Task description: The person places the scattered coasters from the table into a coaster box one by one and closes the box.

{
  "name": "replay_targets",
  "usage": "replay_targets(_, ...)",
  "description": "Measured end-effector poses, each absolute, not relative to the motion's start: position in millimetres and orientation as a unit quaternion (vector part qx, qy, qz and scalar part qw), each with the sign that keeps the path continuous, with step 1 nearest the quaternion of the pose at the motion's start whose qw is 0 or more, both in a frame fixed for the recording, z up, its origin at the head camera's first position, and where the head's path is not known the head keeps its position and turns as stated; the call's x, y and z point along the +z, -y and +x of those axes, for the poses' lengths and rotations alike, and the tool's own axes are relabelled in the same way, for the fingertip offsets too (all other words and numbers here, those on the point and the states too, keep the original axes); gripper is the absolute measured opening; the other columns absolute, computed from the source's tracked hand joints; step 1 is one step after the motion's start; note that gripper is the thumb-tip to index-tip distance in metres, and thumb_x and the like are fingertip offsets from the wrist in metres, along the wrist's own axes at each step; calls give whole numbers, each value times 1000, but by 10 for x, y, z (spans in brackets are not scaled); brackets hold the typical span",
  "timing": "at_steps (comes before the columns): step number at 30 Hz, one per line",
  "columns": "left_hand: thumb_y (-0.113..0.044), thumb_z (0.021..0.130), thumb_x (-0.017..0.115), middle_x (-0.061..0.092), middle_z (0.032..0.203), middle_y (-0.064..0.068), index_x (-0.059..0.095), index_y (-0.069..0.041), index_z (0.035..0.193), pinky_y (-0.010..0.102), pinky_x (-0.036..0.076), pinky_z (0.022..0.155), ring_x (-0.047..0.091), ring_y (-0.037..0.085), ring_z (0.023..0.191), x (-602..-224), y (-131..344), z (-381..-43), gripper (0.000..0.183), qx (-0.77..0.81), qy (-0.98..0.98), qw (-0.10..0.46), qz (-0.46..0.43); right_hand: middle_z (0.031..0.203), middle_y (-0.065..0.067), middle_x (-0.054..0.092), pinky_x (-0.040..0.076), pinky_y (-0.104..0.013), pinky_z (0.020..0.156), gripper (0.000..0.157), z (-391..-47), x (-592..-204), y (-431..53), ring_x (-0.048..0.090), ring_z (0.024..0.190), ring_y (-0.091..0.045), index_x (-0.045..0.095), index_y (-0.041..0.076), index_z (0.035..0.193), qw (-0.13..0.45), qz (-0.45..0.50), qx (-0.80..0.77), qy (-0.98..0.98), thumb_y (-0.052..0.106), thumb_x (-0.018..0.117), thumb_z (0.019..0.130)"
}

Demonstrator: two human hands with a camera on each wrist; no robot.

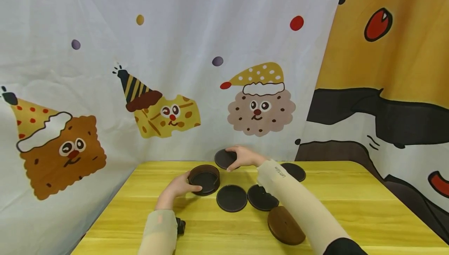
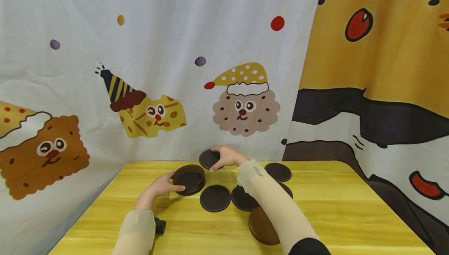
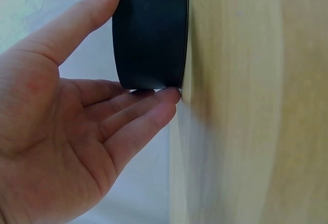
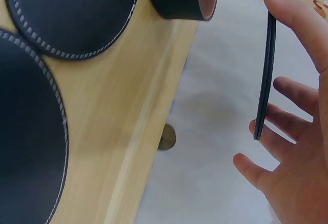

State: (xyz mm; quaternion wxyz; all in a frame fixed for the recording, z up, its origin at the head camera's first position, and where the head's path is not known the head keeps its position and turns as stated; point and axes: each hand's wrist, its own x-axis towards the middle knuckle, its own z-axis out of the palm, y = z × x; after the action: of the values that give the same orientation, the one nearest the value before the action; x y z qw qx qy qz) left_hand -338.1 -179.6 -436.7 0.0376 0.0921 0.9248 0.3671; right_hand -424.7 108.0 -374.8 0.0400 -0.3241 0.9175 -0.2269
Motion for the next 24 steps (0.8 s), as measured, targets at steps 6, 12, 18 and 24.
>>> replay_targets(6, -29, 82, 79, 48, 137, 29, 35, 8, 145, 58, 40, 97, 47, 47, 122, -4368, 1818, -3383, 85, 366, -925, 40, 94, 143, -15, 46, 43, -44, 100, 89, -4235, -3755, -908, 46, 128, -32, 47, 6, 143, 35, -339, -231, -911, 38, 86, 70)
replay_targets(12, -31, 82, 79, 51, 135, 26, 38, 5, 145, 57, 43, 93, 51, 45, 119, -4366, 1847, -3380, 84, 368, -924, 53, 89, 143, -14, 46, 42, -43, 100, 89, -4230, -3794, -738, 46, 128, -31, 48, 6, 143, 37, -358, -217, -907, 41, 85, 70)
replay_targets(18, -33, 82, 79, 49, 137, 26, 37, 5, 146, 57, 42, 95, 50, 45, 120, -4358, 1829, -3415, 86, 373, -922, 57, 89, 143, -13, 48, 42, -42, 101, 86, -4244, -3800, -619, 46, 128, -30, 50, 8, 142, 36, -359, -210, -909, 41, 85, 71)
replay_targets(24, -30, 82, 79, 51, 135, 27, 38, 7, 145, 58, 42, 95, 50, 46, 119, -4360, 1801, -3412, 84, 371, -923, 55, 90, 145, -12, 44, 43, -42, 100, 86, -4231, -3880, -511, 45, 129, -29, 49, 10, 143, 59, -352, -217, -909, 42, 85, 71)
